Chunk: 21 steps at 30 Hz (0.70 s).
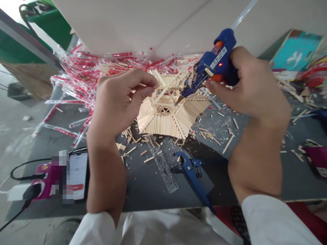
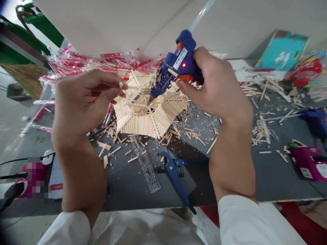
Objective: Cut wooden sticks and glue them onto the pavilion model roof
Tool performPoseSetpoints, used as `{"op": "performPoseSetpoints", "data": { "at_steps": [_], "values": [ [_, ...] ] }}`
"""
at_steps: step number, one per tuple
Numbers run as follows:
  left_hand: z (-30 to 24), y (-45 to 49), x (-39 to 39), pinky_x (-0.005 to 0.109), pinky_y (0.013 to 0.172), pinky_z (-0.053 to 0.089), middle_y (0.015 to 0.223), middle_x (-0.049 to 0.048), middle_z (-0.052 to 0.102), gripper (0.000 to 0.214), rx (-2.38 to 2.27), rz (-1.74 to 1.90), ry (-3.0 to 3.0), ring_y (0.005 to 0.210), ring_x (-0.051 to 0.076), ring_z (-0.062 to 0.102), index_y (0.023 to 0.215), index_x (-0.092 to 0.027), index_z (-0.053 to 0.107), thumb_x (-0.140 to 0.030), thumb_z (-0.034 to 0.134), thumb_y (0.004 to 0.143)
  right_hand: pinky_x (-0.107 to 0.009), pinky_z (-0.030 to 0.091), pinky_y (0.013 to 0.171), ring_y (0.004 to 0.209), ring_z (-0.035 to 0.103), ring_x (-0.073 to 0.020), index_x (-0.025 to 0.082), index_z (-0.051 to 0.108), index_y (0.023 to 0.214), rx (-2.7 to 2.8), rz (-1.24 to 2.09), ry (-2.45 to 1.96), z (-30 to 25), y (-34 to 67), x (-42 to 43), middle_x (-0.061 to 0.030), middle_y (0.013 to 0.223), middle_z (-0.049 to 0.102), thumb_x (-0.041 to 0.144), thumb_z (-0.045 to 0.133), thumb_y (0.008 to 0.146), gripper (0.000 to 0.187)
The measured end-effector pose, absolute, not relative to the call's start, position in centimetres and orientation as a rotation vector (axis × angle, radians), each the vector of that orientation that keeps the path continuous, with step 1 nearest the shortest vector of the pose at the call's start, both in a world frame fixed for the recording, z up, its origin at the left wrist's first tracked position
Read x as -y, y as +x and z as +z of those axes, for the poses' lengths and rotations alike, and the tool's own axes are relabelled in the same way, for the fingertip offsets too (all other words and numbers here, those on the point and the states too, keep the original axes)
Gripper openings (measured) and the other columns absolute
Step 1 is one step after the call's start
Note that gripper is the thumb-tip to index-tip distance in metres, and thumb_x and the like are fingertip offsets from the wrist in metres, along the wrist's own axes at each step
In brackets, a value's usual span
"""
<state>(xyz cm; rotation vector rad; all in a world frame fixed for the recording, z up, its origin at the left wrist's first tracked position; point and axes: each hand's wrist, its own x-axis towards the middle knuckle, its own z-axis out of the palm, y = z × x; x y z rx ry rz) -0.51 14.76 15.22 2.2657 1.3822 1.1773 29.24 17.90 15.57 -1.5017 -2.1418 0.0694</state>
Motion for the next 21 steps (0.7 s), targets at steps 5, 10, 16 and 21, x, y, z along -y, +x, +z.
{"op": "performPoseSetpoints", "data": {
  "at_steps": [5, 10, 16, 21],
  "values": [
    [15.17, -0.54, -14.88, 0.047, 0.075, 0.067, 0.096, -0.0033, 0.080, 0.014, -1.403, 1.149, 2.273, 0.080, 0.021, 0.077, 0.104, -0.033, 0.079, -0.029, 0.067, 0.097, -0.033, 0.042, 0.069, 0.066, 0.045, -0.0163, 0.026, 0.047, 0.098, 2.154, 0.060, -1.477, 15.57, 29.28, -17.89, 0.0018, 0.078, 0.050, 0.045, 0.068, 0.085, 0.031],
    [15.15, -0.51, -14.87, 0.047, 0.074, 0.067, 0.097, -0.0038, 0.080, 0.014, -1.376, 1.179, 2.262, 0.081, 0.022, 0.076, 0.102, -0.034, 0.079, -0.026, 0.068, 0.096, -0.033, 0.037, 0.066, 0.063, 0.043, -0.0158, 0.027, 0.040, 0.091, 2.132, 0.102, -1.467, 15.76, 29.32, -17.84, 0.0026, 0.075, 0.048, 0.042, 0.069, 0.081, 0.035],
    [15.05, -0.64, -15.08, 0.044, 0.075, 0.066, 0.096, -0.0029, 0.079, 0.015, -1.342, 1.187, 2.278, 0.081, 0.020, 0.075, 0.102, -0.033, 0.077, -0.022, 0.069, 0.095, -0.033, 0.032, 0.066, 0.063, 0.038, -0.0148, 0.027, 0.040, 0.090, 2.126, 0.085, -1.412, 15.54, 29.19, -17.90, 0.0033, 0.075, 0.044, 0.036, 0.069, 0.077, 0.033],
    [14.92, -0.72, -15.16, 0.038, 0.076, 0.064, 0.092, -0.0029, 0.078, 0.014, -1.358, 1.199, 2.304, 0.081, 0.017, 0.075, 0.100, -0.029, 0.077, -0.019, 0.069, 0.095, -0.032, 0.033, 0.064, 0.065, 0.037, -0.0144, 0.027, 0.041, 0.093, 1.965, 0.005, -1.356, 15.22, 29.03, -18.02, 0.0033, 0.077, 0.045, 0.047, 0.072, 0.081, 0.039]
  ]
}}
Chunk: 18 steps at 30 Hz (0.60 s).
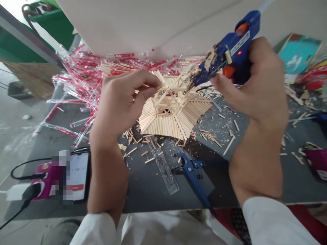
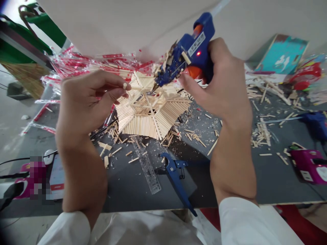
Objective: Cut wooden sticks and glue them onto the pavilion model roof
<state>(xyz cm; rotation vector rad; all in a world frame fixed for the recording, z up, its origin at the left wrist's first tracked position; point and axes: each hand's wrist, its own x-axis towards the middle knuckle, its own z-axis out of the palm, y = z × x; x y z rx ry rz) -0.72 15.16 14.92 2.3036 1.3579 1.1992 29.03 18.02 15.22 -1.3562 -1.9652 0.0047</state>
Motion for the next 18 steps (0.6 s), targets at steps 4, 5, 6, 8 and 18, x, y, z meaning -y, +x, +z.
{"op": "performPoseSetpoints", "data": {
  "at_steps": [4, 5, 6, 8, 18],
  "values": [
    [14.78, -1.06, -15.14, 0.033, 0.080, 0.063, 0.097, -0.0020, 0.078, 0.011, -1.358, 1.135, 2.292, 0.088, 0.018, 0.076, 0.103, -0.030, 0.075, -0.027, 0.064, 0.099, -0.037, 0.041, 0.068, 0.067, 0.048, -0.0197, 0.028, 0.041, 0.092, 1.987, -0.093, -1.394, 14.72, 29.01, -18.53, 0.0005, 0.077, 0.051, 0.047, 0.077, 0.076, 0.043],
    [14.74, -1.15, -15.15, 0.033, 0.080, 0.063, 0.098, -0.0016, 0.078, 0.012, -1.344, 1.127, 2.290, 0.089, 0.018, 0.076, 0.104, -0.031, 0.074, -0.030, 0.063, 0.100, -0.039, 0.044, 0.070, 0.069, 0.052, -0.0217, 0.028, 0.042, 0.091, 1.999, -0.110, -1.388, 14.61, 29.03, -18.66, -0.0007, 0.078, 0.053, 0.045, 0.077, 0.075, 0.042],
    [14.72, -1.22, -15.17, 0.033, 0.080, 0.063, 0.099, -0.0014, 0.078, 0.013, -1.329, 1.124, 2.289, 0.090, 0.019, 0.076, 0.105, -0.031, 0.074, -0.033, 0.062, 0.101, -0.041, 0.046, 0.072, 0.071, 0.055, -0.0236, 0.028, 0.043, 0.090, 2.007, -0.119, -1.382, 14.53, 29.04, -18.77, -0.0018, 0.078, 0.055, 0.044, 0.077, 0.075, 0.041],
    [14.72, -1.32, -15.22, 0.032, 0.081, 0.063, 0.099, -0.0014, 0.078, 0.015, -1.320, 1.115, 2.287, 0.090, 0.018, 0.076, 0.106, -0.032, 0.074, -0.036, 0.061, 0.102, -0.043, 0.049, 0.074, 0.075, 0.060, -0.0263, 0.028, 0.047, 0.091, 2.022, -0.118, -1.385, 14.48, 29.02, -18.87, -0.0039, 0.080, 0.060, 0.045, 0.076, 0.078, 0.036],
    [14.69, -1.37, -15.29, 0.032, 0.079, 0.063, 0.098, -0.0005, 0.078, 0.015, -1.312, 1.138, 2.317, 0.085, 0.018, 0.075, 0.105, -0.031, 0.075, -0.039, 0.063, 0.101, -0.046, 0.052, 0.074, 0.080, 0.064, -0.0305, 0.027, 0.058, 0.092, 2.063, -0.065, -1.318, 14.56, 28.66, -18.71, -0.0063, 0.082, 0.064, 0.047, 0.071, 0.083, 0.025]
  ]
}}
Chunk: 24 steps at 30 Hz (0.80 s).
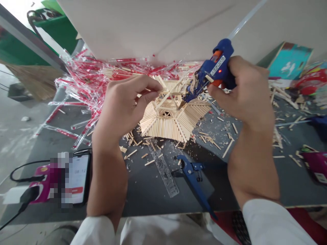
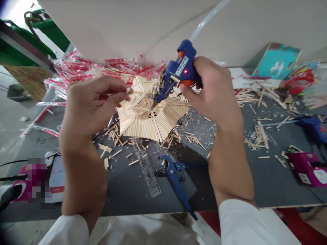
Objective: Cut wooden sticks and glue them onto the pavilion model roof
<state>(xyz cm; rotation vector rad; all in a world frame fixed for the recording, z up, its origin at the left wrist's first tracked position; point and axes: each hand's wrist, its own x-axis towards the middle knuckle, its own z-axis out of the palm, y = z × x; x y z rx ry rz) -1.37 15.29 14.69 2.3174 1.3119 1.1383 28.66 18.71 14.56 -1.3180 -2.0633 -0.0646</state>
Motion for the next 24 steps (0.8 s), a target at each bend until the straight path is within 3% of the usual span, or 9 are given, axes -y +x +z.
{"op": "performPoseSetpoints", "data": {
  "at_steps": [17, 24],
  "values": [
    [14.61, -1.40, -15.36, 0.032, 0.080, 0.062, 0.099, -0.0016, 0.078, 0.016, -1.326, 1.119, 2.347, 0.087, 0.017, 0.075, 0.108, -0.031, 0.073, -0.036, 0.060, 0.103, -0.045, 0.050, 0.077, 0.083, 0.064, -0.0302, 0.028, 0.059, 0.098, 2.083, -0.051, -1.327, 14.57, 28.83, -18.72, -0.0066, 0.089, 0.066, 0.038, 0.066, 0.085, 0.018],
    [14.82, -1.19, -15.28, 0.030, 0.077, 0.062, 0.096, -0.0040, 0.078, 0.010, -1.361, 1.126, 2.325, 0.081, 0.014, 0.074, 0.103, -0.030, 0.075, -0.031, 0.066, 0.100, -0.042, 0.050, 0.073, 0.075, 0.061, -0.0260, 0.026, 0.057, 0.092, 2.089, -0.115, -1.322, 14.40, 29.00, -19.08, -0.0066, 0.085, 0.068, 0.031, 0.068, 0.075, 0.021]
  ]
}}
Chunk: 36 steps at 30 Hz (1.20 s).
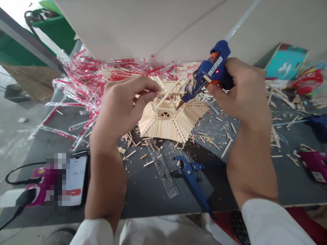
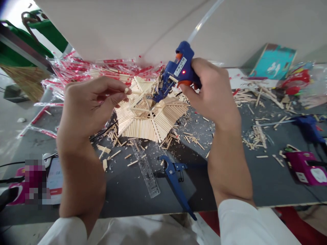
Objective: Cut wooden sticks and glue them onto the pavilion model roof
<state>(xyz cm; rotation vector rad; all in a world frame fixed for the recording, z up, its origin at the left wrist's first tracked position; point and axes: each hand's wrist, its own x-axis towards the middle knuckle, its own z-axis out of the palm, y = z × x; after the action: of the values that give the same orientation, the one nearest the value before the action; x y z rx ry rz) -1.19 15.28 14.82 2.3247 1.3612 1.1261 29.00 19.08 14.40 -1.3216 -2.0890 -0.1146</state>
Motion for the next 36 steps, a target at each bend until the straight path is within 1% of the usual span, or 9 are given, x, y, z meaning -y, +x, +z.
{"op": "performPoseSetpoints", "data": {
  "at_steps": [4, 6, 9, 12, 16, 23, 28, 31, 36],
  "values": [
    [14.9, -1.1, -15.2, 0.030, 0.076, 0.062, 0.096, -0.0045, 0.078, 0.010, -1.377, 1.129, 2.330, 0.080, 0.014, 0.073, 0.102, -0.030, 0.075, -0.033, 0.066, 0.100, -0.044, 0.052, 0.077, 0.083, 0.065, -0.0292, 0.028, 0.061, 0.100, 2.086, -0.107, -1.375, 14.5, 28.9, -18.7, -0.0072, 0.091, 0.069, 0.034, 0.064, 0.085, 0.017],
    [14.9, -1.2, -15.2, 0.031, 0.078, 0.062, 0.097, -0.0035, 0.078, 0.012, -1.367, 1.117, 2.339, 0.082, 0.015, 0.073, 0.103, -0.031, 0.075, -0.035, 0.064, 0.101, -0.045, 0.052, 0.077, 0.083, 0.064, -0.0300, 0.029, 0.060, 0.100, 2.085, -0.112, -1.386, 14.5, 28.9, -18.6, -0.0072, 0.091, 0.069, 0.035, 0.065, 0.086, 0.016],
    [14.8, -1.2, -15.3, 0.032, 0.078, 0.062, 0.096, -0.0030, 0.079, 0.011, -1.353, 1.134, 2.336, 0.079, 0.016, 0.072, 0.103, -0.031, 0.075, -0.034, 0.065, 0.099, -0.045, 0.051, 0.074, 0.079, 0.062, -0.0297, 0.029, 0.057, 0.094, 2.069, -0.109, -1.385, 14.5, 28.8, -18.7, -0.0070, 0.087, 0.067, 0.032, 0.067, 0.082, 0.016],
    [14.8, -1.1, -15.4, 0.030, 0.072, 0.059, 0.093, -0.0038, 0.078, 0.009, -1.319, 1.172, 2.343, 0.075, 0.014, 0.070, 0.101, -0.028, 0.075, -0.030, 0.067, 0.097, -0.044, 0.048, 0.071, 0.075, 0.059, -0.0282, 0.029, 0.048, 0.087, 2.037, -0.092, -1.375, 14.4, 28.7, -18.8, -0.0054, 0.082, 0.064, 0.030, 0.070, 0.077, 0.024],
    [14.8, -0.9, -15.3, 0.029, 0.070, 0.057, 0.093, -0.0028, 0.078, 0.011, -1.317, 1.209, 2.328, 0.075, 0.014, 0.070, 0.100, -0.027, 0.077, -0.023, 0.068, 0.095, -0.043, 0.045, 0.072, 0.076, 0.058, -0.0282, 0.029, 0.044, 0.085, 2.021, -0.067, -1.376, 14.4, 28.6, -18.9, -0.0052, 0.082, 0.061, 0.033, 0.070, 0.078, 0.027],
    [14.7, -1.1, -15.2, 0.034, 0.072, 0.060, 0.092, -0.0004, 0.079, 0.011, -1.361, 1.180, 2.305, 0.074, 0.017, 0.072, 0.102, -0.030, 0.078, -0.030, 0.069, 0.096, -0.041, 0.042, 0.072, 0.072, 0.055, -0.0275, 0.029, 0.037, 0.083, 2.032, -0.061, -1.318, 14.4, 28.4, -19.2, -0.0055, 0.081, 0.061, 0.023, 0.068, 0.072, 0.034],
    [14.8, -1.1, -15.4, 0.035, 0.069, 0.059, 0.090, -0.0013, 0.078, 0.010, -1.326, 1.212, 2.326, 0.070, 0.016, 0.071, 0.101, -0.027, 0.078, -0.028, 0.070, 0.095, -0.039, 0.041, 0.071, 0.068, 0.051, -0.0240, 0.028, 0.034, 0.082, 2.000, -0.093, -1.334, 14.3, 28.0, -19.2, -0.0034, 0.076, 0.058, 0.020, 0.068, 0.069, 0.037],
    [14.6, -1.1, -15.6, 0.035, 0.067, 0.058, 0.089, -0.0027, 0.079, 0.009, -1.291, 1.236, 2.346, 0.070, 0.016, 0.070, 0.099, -0.027, 0.078, -0.029, 0.071, 0.095, -0.038, 0.040, 0.070, 0.068, 0.050, -0.0237, 0.028, 0.034, 0.082, 1.992, -0.119, -1.356, 14.3, 27.9, -19.2, -0.0035, 0.077, 0.059, 0.020, 0.068, 0.069, 0.037],
    [14.3, -1.2, -16.0, 0.037, 0.066, 0.058, 0.088, -0.0031, 0.080, 0.012, -1.245, 1.269, 2.364, 0.068, 0.017, 0.069, 0.100, -0.028, 0.078, -0.036, 0.071, 0.095, -0.039, 0.039, 0.069, 0.069, 0.049, -0.0246, 0.028, 0.033, 0.082, 1.993, -0.152, -1.356, 14.4, 27.9, -19.2, -0.0043, 0.077, 0.058, 0.023, 0.066, 0.071, 0.036]
  ]
}}
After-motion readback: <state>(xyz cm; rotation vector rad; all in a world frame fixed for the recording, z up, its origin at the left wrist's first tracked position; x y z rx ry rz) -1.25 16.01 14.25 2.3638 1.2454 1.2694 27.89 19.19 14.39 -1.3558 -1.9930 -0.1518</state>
